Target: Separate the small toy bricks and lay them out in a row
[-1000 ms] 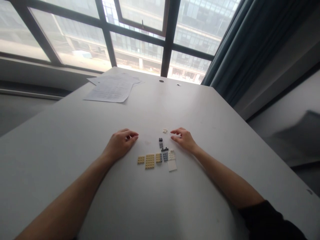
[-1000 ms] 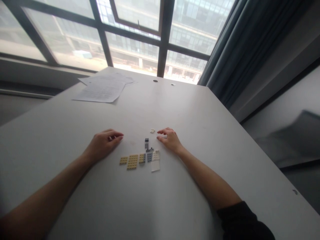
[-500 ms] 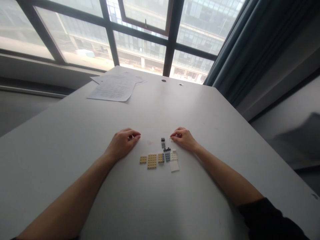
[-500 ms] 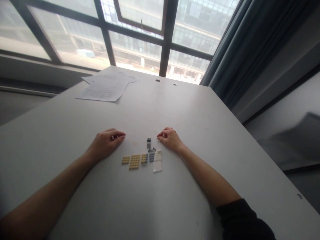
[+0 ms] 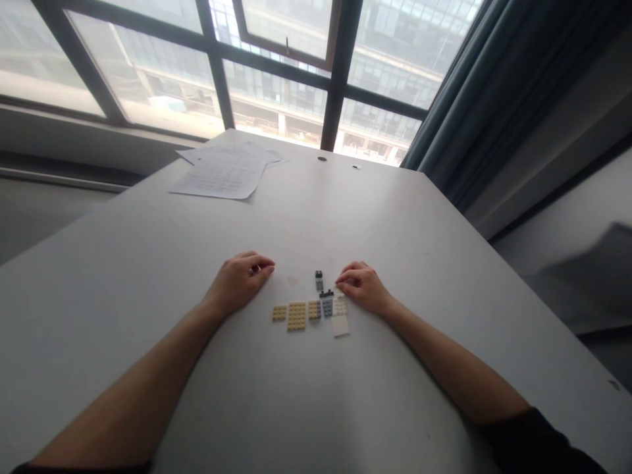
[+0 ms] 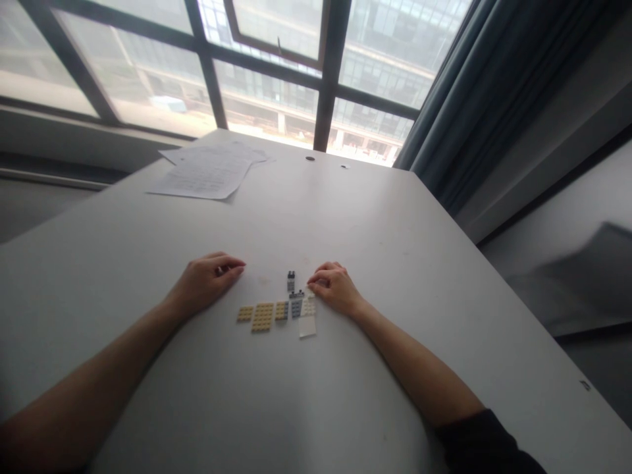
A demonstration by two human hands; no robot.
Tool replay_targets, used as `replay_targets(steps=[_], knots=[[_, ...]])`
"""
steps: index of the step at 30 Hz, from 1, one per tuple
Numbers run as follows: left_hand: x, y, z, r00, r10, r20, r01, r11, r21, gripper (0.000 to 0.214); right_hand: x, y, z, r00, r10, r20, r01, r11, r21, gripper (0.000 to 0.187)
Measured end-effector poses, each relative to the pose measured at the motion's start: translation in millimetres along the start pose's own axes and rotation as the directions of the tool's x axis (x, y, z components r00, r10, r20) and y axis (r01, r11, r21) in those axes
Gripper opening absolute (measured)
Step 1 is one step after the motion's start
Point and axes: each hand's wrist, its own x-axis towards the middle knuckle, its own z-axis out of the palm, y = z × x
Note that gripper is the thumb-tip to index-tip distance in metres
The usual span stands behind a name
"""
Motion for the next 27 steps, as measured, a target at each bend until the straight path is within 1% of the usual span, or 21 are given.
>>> replay_targets(steps=[2, 6, 9, 11, 14, 17, 19, 22, 27], knots=[[0, 0, -0.4, 1.0, -0.002, -0.005, 0.002, 1.0, -0.001, 0.031, 0, 1, -1, 0.999, 0.017, -0.037, -0.016, 0.999, 0.051, 0.009], [-1, 0, -1.1, 0.999, -0.019, -0.037, 0.019, 1.0, -0.019, 0.03, -5, 5, -5, 0.981, 0.124, -0.152, -0.097, 0.979, 0.177, 0.013], [-1, -2, -1.8, 0.996, -0.042, -0.082, 0.038, 0.998, -0.048, 0.028, -17, 7, -12, 0.966, 0.156, -0.208, -0.114, 0.973, 0.2, 0.014], [-1, -4, -2.2, 0.992, -0.059, -0.11, 0.052, 0.996, -0.067, 0.028, -31, 8, -18, 0.963, 0.15, -0.224, -0.115, 0.98, 0.16, 0.015], [-1, -5, -2.3, 0.988, -0.068, -0.139, 0.057, 0.995, -0.081, 0.028, -55, 8, -26, 0.958, 0.123, -0.258, -0.12, 0.992, 0.027, 0.019], [-1, -7, -1.9, 0.988, -0.062, -0.14, 0.05, 0.995, -0.088, 0.028, -78, 4, -32, 0.959, 0.099, -0.267, -0.127, 0.988, -0.091, 0.02], [0, -8, -1.7, 0.988, -0.063, -0.142, 0.05, 0.995, -0.092, 0.029, -88, 2, -35, 0.962, 0.088, -0.26, -0.125, 0.984, -0.127, 0.019], [0, -9, -2.3, 0.983, -0.083, -0.161, 0.069, 0.993, -0.092, 0.032, -93, 0, -35, 0.961, 0.073, -0.268, -0.117, 0.982, -0.151, 0.017], [-5, -9, -5.9, 0.971, -0.147, -0.188, 0.129, 0.986, -0.107, 0.038, -91, 0, -35, 0.957, 0.069, -0.282, -0.117, 0.981, -0.158, 0.015]])
